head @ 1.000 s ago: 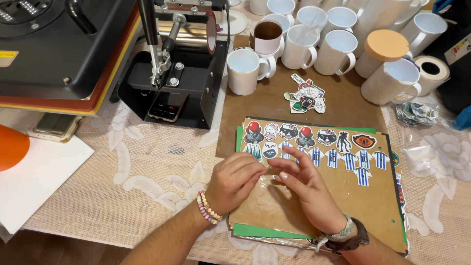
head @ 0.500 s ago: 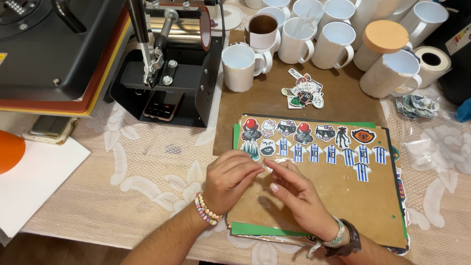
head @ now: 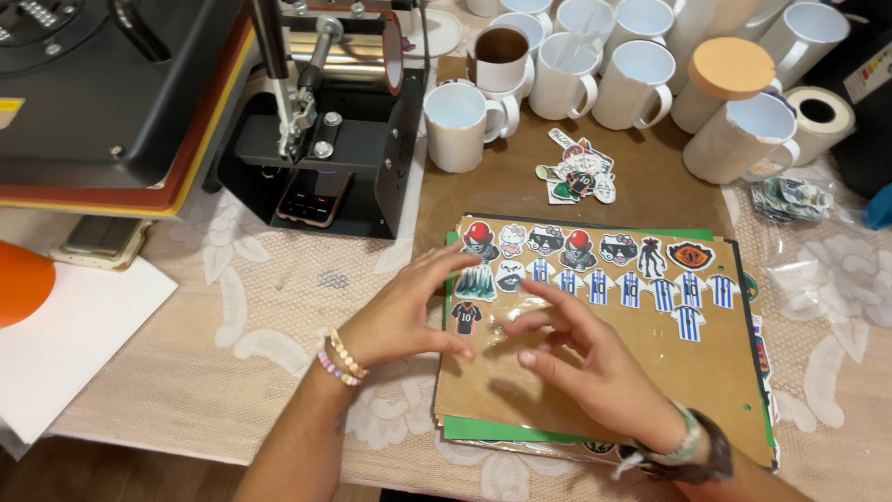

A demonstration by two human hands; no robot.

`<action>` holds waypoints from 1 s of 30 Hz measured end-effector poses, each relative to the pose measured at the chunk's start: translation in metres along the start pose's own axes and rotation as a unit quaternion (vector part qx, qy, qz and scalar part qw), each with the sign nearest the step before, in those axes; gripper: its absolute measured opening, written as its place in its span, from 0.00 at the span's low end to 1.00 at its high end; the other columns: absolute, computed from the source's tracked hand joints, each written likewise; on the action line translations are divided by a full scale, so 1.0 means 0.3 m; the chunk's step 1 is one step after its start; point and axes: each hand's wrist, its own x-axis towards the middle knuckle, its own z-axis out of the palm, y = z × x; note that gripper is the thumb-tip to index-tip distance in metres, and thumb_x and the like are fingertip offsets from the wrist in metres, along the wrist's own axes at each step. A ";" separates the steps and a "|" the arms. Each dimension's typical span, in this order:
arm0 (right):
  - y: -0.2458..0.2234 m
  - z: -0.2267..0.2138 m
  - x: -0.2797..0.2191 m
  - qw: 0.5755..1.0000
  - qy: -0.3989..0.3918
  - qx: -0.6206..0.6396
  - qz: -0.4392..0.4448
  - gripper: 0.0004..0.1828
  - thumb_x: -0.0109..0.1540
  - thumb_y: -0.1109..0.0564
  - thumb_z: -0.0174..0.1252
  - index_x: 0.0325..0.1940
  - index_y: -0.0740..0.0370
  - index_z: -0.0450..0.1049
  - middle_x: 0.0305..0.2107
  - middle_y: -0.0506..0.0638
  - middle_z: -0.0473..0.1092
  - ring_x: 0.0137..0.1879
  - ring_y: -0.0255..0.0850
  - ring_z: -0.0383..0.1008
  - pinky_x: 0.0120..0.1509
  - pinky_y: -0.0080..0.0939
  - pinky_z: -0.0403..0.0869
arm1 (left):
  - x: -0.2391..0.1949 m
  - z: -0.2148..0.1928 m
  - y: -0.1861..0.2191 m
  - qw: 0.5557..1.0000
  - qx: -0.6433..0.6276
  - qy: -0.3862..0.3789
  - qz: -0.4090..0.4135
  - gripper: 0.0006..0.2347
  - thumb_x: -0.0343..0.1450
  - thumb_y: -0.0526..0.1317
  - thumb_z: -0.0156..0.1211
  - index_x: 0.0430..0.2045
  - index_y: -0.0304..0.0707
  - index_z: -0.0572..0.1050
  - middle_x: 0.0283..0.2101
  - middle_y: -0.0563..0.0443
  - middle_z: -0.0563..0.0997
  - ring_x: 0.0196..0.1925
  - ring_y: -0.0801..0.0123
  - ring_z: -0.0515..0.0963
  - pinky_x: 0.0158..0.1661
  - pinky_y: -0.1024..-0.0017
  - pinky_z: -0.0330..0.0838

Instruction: Peeling the adhesive backing off small stickers and placing them onto a brown paper sheet.

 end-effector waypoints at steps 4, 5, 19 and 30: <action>-0.044 0.038 0.064 0.974 -0.062 -0.198 -0.085 0.36 0.60 0.55 0.61 0.71 0.52 0.58 0.48 0.47 0.80 0.54 0.38 0.83 0.61 0.40 0.77 | 0.007 0.042 -0.098 0.991 0.107 -0.085 -0.001 0.60 0.51 0.52 0.84 0.72 0.38 0.40 0.76 0.33 0.45 0.78 0.49 0.40 0.71 0.57 0.35; -0.006 0.047 0.099 0.948 -0.069 -0.290 -0.107 0.38 0.60 0.52 0.61 0.72 0.54 0.55 0.50 0.50 0.77 0.54 0.46 0.77 0.58 0.47 0.74 | 0.011 0.050 -0.106 0.991 0.099 -0.092 0.005 0.60 0.52 0.55 0.81 0.72 0.38 0.38 0.77 0.38 0.42 0.79 0.51 0.40 0.71 0.54 0.35; 0.191 0.099 0.185 0.855 -0.013 -0.490 -0.172 0.40 0.59 0.46 0.63 0.73 0.55 0.59 0.41 0.42 0.81 0.57 0.46 0.74 0.58 0.49 0.70 | 0.002 0.035 -0.061 0.991 0.083 -0.107 -0.016 0.56 0.53 0.58 0.76 0.72 0.31 0.45 0.74 0.35 0.54 0.77 0.41 0.44 0.69 0.39 0.33; 0.086 0.101 0.197 0.942 -0.024 -0.331 -0.048 0.47 0.55 0.58 0.68 0.74 0.59 0.53 0.44 0.48 0.80 0.54 0.51 0.75 0.58 0.53 0.73 | 0.010 0.041 -0.078 0.987 0.096 -0.122 -0.034 0.52 0.54 0.64 0.71 0.69 0.35 0.55 0.76 0.40 0.52 0.78 0.47 0.42 0.70 0.42 0.33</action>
